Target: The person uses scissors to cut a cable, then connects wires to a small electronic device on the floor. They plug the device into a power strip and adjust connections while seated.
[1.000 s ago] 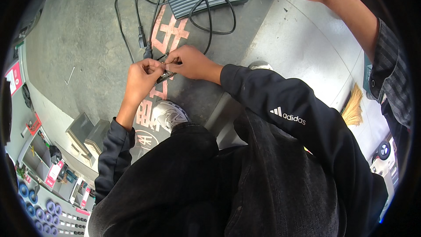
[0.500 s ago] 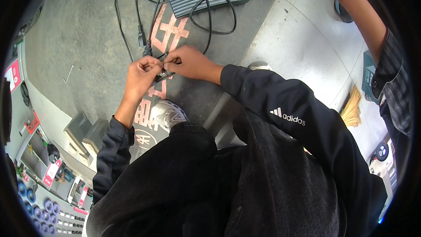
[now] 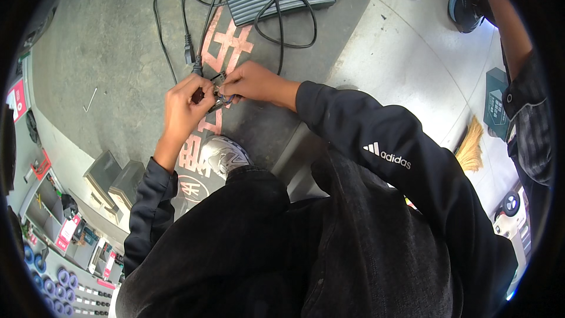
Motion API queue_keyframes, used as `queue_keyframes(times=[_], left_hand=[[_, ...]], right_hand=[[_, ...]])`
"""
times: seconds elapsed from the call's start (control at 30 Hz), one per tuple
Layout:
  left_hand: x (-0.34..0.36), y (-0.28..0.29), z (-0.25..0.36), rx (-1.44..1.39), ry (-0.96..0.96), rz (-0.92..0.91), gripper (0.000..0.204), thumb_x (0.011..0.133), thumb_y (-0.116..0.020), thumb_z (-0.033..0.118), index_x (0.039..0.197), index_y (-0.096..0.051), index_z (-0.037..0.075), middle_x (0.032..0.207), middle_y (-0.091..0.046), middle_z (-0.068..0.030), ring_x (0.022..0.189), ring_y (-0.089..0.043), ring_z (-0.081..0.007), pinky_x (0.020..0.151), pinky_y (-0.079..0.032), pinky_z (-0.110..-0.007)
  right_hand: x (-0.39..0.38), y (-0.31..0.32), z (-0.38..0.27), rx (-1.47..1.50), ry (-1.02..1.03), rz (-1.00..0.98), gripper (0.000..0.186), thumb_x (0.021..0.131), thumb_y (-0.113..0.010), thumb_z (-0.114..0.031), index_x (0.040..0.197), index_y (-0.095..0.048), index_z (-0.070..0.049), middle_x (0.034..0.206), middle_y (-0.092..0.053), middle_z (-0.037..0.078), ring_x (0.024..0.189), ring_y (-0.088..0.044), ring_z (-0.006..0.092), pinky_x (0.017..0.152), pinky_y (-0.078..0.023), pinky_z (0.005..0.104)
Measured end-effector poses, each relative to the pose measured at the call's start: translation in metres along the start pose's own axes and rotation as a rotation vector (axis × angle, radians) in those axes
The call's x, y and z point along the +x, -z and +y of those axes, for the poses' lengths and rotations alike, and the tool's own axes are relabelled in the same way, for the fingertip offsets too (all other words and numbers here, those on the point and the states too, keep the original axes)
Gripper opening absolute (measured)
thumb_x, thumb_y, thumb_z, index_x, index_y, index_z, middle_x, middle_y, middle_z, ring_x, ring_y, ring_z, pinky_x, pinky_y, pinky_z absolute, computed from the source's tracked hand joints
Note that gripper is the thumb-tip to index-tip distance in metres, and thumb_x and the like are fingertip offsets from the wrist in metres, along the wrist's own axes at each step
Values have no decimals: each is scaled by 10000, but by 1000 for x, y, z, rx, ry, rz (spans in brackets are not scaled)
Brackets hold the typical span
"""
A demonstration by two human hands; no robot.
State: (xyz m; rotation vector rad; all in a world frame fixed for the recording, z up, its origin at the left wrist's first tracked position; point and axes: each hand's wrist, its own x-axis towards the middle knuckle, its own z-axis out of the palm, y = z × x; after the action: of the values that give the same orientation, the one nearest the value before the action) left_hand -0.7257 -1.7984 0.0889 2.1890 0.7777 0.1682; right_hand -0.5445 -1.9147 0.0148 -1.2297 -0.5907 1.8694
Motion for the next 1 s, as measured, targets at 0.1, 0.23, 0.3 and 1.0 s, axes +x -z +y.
queue_keyframes(times=[0.1,0.23,0.3,1.0], left_hand=[[3,3,-1,70,-47,42,73,863,-760,6,900,-698,7,761,-651,-32,609,-571,-83,565,-450,-263],[4,4,7,35,173,-28,50,880,-756,18,900,-713,1,741,-671,-21,618,-578,-64,567,-450,-257],[1,1,6,-30,252,-95,43,887,-756,24,912,-733,-1,735,-685,-15,625,-572,-51,568,-442,-249],[-11,-13,9,96,200,-29,104,810,-873,152,882,-807,119,843,-700,1,820,-551,-251,728,-488,-386]], right_hand=[[-3,2,-4,41,-103,-19,251,1010,-747,-223,1075,-812,11,949,-777,58,810,-698,97,714,-563,252],[-4,4,-2,51,-107,-23,271,1028,-726,-233,1114,-805,12,989,-775,52,824,-699,94,724,-563,247],[-4,3,0,35,-94,-29,279,1036,-715,-236,1134,-801,11,997,-772,49,827,-699,93,726,-563,246],[-11,11,6,104,118,14,277,979,-761,-55,1216,-735,87,1120,-792,155,958,-768,175,851,-617,290]])
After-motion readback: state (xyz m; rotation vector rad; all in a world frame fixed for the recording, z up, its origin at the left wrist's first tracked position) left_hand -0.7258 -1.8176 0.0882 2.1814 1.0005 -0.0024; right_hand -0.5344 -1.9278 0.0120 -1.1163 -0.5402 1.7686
